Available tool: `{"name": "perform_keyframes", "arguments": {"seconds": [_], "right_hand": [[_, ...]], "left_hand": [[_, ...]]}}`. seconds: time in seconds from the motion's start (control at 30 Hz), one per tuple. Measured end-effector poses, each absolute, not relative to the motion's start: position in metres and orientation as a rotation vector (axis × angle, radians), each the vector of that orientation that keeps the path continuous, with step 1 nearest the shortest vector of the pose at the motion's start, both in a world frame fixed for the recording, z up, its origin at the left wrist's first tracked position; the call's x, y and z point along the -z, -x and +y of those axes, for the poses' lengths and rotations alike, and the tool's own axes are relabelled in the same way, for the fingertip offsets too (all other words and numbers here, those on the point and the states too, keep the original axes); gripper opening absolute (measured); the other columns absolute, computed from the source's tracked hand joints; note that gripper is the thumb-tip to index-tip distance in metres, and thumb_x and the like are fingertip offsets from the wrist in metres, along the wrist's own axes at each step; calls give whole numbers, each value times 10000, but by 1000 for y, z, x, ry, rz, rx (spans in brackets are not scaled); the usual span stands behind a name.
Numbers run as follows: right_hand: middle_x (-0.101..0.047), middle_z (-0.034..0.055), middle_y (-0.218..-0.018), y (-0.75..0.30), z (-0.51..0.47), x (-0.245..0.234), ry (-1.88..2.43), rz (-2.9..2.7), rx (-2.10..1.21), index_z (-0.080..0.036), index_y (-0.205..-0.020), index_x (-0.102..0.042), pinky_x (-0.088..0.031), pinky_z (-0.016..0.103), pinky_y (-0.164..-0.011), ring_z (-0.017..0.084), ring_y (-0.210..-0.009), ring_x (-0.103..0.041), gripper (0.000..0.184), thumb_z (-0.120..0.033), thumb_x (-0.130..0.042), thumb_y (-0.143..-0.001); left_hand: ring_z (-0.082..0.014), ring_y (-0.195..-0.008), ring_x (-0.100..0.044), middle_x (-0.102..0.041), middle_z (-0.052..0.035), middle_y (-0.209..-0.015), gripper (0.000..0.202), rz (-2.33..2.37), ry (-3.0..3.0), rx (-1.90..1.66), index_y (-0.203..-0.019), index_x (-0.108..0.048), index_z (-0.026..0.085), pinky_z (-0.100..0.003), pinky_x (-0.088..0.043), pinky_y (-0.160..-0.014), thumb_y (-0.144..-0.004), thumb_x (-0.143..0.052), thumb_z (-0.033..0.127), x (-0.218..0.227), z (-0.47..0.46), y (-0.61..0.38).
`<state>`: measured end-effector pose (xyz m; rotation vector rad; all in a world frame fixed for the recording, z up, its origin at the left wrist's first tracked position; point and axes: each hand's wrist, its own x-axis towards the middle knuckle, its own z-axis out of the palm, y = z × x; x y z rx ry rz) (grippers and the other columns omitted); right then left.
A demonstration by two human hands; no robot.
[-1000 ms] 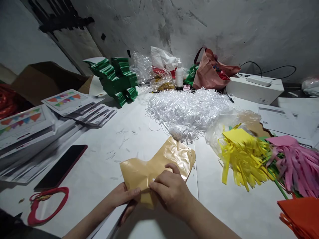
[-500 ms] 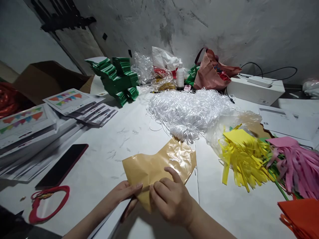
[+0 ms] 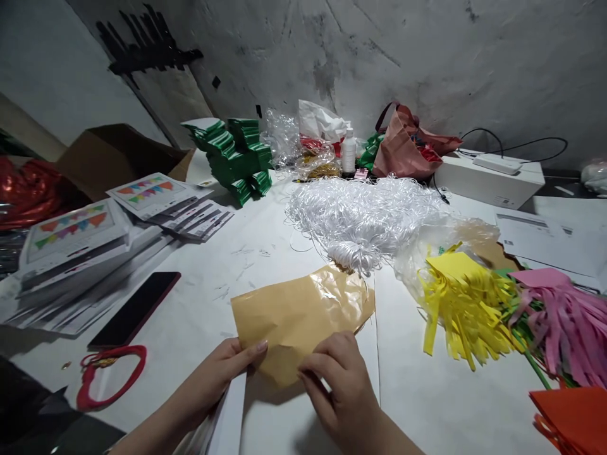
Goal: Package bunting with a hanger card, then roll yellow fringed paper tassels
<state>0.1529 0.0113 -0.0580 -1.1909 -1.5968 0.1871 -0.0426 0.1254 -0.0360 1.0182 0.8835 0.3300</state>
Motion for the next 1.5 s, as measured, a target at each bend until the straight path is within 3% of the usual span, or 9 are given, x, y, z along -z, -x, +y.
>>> {"name": "perform_keyframes", "arguments": {"seconds": [0.2, 0.53, 0.73, 0.8, 0.93, 1.0, 1.17, 1.33, 1.5], "right_hand": [[-601, 41, -800, -141, 33, 77, 1257, -1703, 64, -184, -1067, -680, -436, 308, -668, 172, -709, -524, 175, -142, -540, -971], [-560, 7, -700, -137, 31, 73, 1239, -1789, 167, -171, -838, -604, -347, 306, -641, 145, -622, -477, 202, -71, -478, -960], [-554, -8, -729, -146, 3, 59, 1257, -1545, -287, -233, -853, -525, -431, 261, -605, 150, -644, -523, 122, -148, -490, -933], [-569, -24, -718, -142, -9, 58, 1260, -1361, -506, -260, -987, -522, -467, 257, -589, 153, -623, -555, 69, -202, -508, -953], [-712, 83, -1028, -112, -22, 69, 1306, -1240, -692, -266, -1447, -266, -581, 378, -796, 273, -906, -702, 788, -382, -739, -828], [-697, 125, -1169, -96, -23, 74, 1319, -1270, -732, -278, -1508, -194, -582, 416, -877, 306, -1038, -700, 891, -369, -753, -821], [-697, 49, -1063, -101, -23, 59, 1112, -1260, -759, -360, -1503, -199, -591, 307, -849, 192, -949, -716, 643, -288, -572, -984], [-686, 48, -1092, -143, -36, 30, 975, -1361, -654, -366, -1503, -253, -586, 289, -838, 185, -977, -692, 598, -290, -570, -1001], [-606, 52, -1085, -179, -56, 3, 1138, -1358, -330, -278, -1154, -597, -527, 283, -861, 193, -1012, -598, 271, -170, -660, -914]], "left_hand": [[-223, -704, -686, -786, -78, -760, 416, 777, -977, -312, -1017, -790, 108, -330, -528, -759, -848, -725, 483, 42, 114, 40], [-191, -668, -670, -776, -60, -722, 396, 773, -996, -319, -931, -797, 99, -275, -509, -689, -862, -718, 481, 44, 110, 36], [-258, -823, -725, -811, -92, -919, 413, 876, -1095, -358, -996, -775, 122, -336, -539, -801, -889, -667, 506, 43, 118, 46], [-287, -878, -733, -808, -107, -984, 457, 960, -1151, -413, -1039, -750, 124, -368, -549, -836, -882, -652, 541, 43, 121, 50], [-295, -877, -738, -785, -108, -1066, 558, 1182, -1417, -560, -1201, -649, 161, -374, -575, -760, -885, -581, 616, 35, 124, 58], [-281, -857, -730, -750, -114, -1152, 558, 1309, -1579, -643, -1208, -622, 182, -376, -583, -737, -891, -546, 635, 25, 118, 64], [-261, -920, -699, -676, -98, -1230, 505, 1266, -1856, -961, -1131, -667, 243, -307, -598, -680, -836, -635, 651, -8, 76, 78], [-184, -916, -718, -722, -26, -1040, 207, 763, -2176, -892, -1037, -748, 309, -198, -589, -754, -869, -732, 188, -28, 45, 77], [-178, -903, -726, -720, -36, -1020, 246, 653, -2119, -808, -1036, -740, 283, -197, -601, -735, -890, -667, 99, -25, 42, 58]]}}
